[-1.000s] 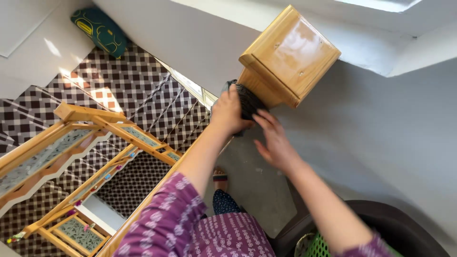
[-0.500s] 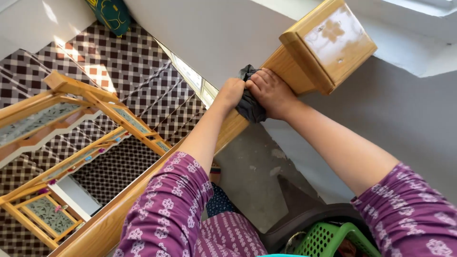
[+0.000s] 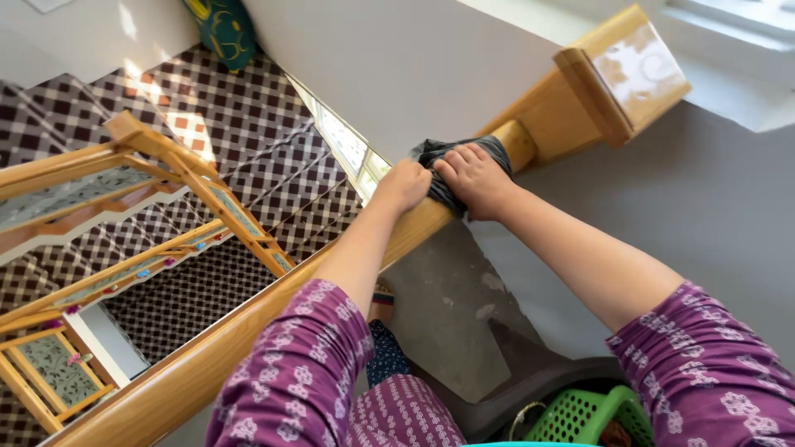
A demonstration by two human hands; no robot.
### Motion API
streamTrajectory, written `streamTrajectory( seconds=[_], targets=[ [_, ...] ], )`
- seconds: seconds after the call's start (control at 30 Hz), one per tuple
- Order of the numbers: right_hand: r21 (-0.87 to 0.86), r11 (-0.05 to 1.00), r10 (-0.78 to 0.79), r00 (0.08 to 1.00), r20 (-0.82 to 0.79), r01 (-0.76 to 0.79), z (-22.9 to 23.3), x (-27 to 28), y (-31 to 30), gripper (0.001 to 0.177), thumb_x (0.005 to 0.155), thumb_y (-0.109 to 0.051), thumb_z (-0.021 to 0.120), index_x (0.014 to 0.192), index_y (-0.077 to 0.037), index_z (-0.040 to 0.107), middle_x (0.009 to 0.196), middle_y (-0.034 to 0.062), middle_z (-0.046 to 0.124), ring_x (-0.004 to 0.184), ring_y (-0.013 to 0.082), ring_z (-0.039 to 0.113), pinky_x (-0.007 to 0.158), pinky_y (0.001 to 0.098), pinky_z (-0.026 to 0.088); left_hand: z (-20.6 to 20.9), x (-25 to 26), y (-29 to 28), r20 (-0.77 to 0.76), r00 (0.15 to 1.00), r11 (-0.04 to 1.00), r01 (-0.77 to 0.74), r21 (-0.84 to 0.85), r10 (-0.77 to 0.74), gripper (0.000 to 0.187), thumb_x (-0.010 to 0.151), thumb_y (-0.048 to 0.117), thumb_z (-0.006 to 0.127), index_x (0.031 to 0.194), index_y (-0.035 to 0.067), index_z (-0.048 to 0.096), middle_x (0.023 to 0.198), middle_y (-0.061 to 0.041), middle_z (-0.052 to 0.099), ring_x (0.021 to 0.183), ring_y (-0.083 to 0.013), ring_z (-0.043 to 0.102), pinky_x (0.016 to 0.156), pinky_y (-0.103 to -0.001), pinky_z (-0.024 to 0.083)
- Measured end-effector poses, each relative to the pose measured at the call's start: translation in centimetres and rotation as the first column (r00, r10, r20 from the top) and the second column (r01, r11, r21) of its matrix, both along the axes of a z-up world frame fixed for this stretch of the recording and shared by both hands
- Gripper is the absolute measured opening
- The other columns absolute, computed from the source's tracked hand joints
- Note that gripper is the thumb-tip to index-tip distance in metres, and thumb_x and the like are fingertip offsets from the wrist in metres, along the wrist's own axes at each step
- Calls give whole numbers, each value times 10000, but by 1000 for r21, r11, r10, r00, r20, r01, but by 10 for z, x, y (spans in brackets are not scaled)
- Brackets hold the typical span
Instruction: Cleaning a wooden staircase railing using a cloth.
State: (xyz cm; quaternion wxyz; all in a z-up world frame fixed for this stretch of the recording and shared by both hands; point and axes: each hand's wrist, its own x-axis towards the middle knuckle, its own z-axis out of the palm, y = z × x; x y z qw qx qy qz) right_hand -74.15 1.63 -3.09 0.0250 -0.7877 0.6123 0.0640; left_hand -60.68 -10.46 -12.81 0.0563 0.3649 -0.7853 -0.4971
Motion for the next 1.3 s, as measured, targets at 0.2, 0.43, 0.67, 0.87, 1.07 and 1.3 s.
streamTrajectory(
  seconds=[0.2,0.43,0.67,0.87,1.07,1.3],
  targets=[
    [46,997,66,998,-5,-66,19,88,-12,803,612,-130,768,1351,-8,479,1269,169,548,1262,370,496,1119,476,336,33,89,9,133,990,976,-13,-216,42,442,911,343,450,953,28,758,1116,-192,708,1084,-394,648,942,-500,500],
    [-37,980,197,978,61,-195,15,207,-12,849,631,-188,801,1376,27,455,1289,186,547,1243,376,507,1105,489,353,45,228,18,233,969,958,-11,-286,80,435,939,381,458,979,68,759,1123,-164,708,1106,-345,648,976,-522,472],
    [67,962,261,963,69,-265,32,323,-22,878,621,-185,797,1387,40,431,1279,188,547,1204,361,521,1048,478,386,60,352,34,308,940,953,-52,-300,148,389,932,343,456,990,98,753,1090,-123,704,1086,-295,652,1034,-571,345],
    [42,931,357,928,107,-363,31,418,-27,923,584,-170,805,1382,73,409,1258,194,546,1169,357,528,1038,470,397,66,444,41,301,906,898,-158,-411,297,376,912,341,488,935,89,766,1053,-105,709,1082,-270,649,1056,-557,318],
    [15,949,311,946,87,-314,13,450,-24,1006,539,-189,865,1406,12,397,1266,155,533,1191,339,520,1061,453,392,83,509,74,3,876,640,-351,-684,483,433,790,272,612,1152,42,664,1229,-198,613,1214,-346,538,990,-566,360],
    [187,949,228,962,152,-255,46,460,-25,1024,562,-294,904,1400,-30,377,1267,156,514,1248,359,476,1075,481,351,367,541,207,30,888,879,449,163,-459,397,984,438,599,998,85,779,1050,-172,784,890,-298,712,789,-447,569]
  ],
)
